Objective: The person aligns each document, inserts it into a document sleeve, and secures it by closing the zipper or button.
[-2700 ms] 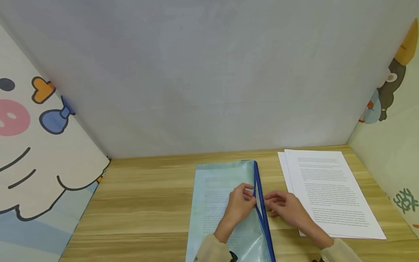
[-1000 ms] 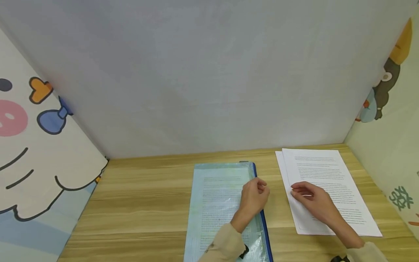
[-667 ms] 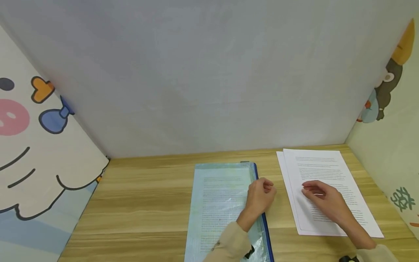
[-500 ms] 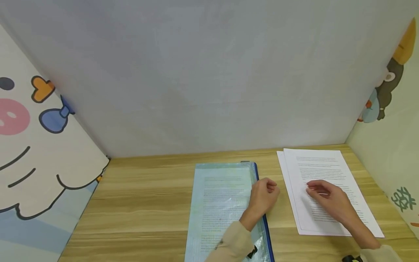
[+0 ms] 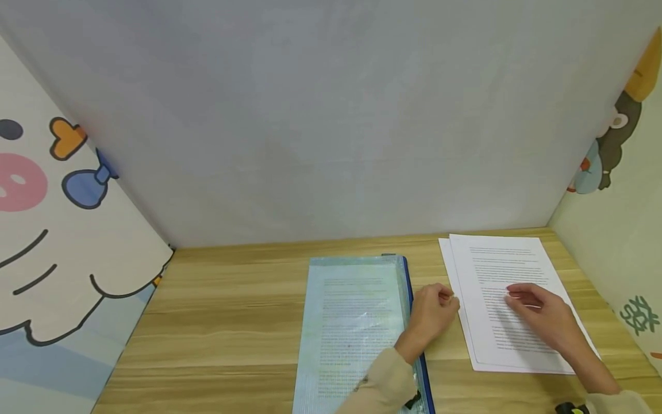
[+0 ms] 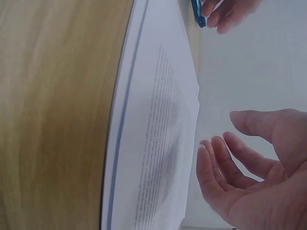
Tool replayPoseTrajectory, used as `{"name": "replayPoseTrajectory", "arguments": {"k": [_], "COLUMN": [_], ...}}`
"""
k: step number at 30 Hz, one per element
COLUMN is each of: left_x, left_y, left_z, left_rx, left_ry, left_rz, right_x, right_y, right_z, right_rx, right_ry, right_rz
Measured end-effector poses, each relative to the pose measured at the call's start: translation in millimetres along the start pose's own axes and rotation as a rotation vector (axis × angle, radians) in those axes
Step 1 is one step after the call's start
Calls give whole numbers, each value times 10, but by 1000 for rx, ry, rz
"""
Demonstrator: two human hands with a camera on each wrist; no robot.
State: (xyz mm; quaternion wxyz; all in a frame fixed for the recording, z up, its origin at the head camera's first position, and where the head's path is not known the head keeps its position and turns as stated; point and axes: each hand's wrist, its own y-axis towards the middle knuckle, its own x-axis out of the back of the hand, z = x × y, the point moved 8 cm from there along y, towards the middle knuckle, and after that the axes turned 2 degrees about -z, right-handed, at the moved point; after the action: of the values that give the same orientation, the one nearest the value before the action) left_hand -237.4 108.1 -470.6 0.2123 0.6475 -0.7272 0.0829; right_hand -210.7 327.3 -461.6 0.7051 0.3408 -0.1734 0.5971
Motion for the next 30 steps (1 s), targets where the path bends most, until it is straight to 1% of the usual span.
{"name": "replayPoseTrajectory", "arguments": {"k": [2, 6, 10, 13, 15, 17, 19, 22, 23, 26, 30], "left_x": [-30, -88, -141, -188, -217, -241, -258, -287, -296, -322, -346], "left_y": [1, 0, -8, -14, -20, -30, -40, -54, -58, -71, -84], "left_z": [-15, -17, -33, -40, -38, -29, -31, -27, -30, -39, -47], "left_rx": [-4, 7, 28, 60, 87, 118, 129, 152, 150, 166, 180], "left_ry": [4, 34, 60, 64, 77, 79, 92, 76, 74, 48, 34], "left_rz": [10, 16, 21, 34, 38, 39, 37, 39, 40, 40, 30], "right_x": [23, 63, 109, 149, 175, 200, 221, 258, 269, 297, 320], "right_y": [4, 6, 6, 0, -6, -10, -8, -5, -4, -6, -18], "right_z": [-40, -114, -207, -277, -315, -347, -387, -450, -471, -531, -586], "right_rx": [-4, -13, -61, -105, -122, -127, -133, -148, -156, -197, -258], "right_ry": [-2, -15, -71, -111, -117, -122, -121, -149, -158, -190, -207], "right_rz": [2, 9, 26, 46, 55, 62, 71, 82, 87, 110, 141]}}
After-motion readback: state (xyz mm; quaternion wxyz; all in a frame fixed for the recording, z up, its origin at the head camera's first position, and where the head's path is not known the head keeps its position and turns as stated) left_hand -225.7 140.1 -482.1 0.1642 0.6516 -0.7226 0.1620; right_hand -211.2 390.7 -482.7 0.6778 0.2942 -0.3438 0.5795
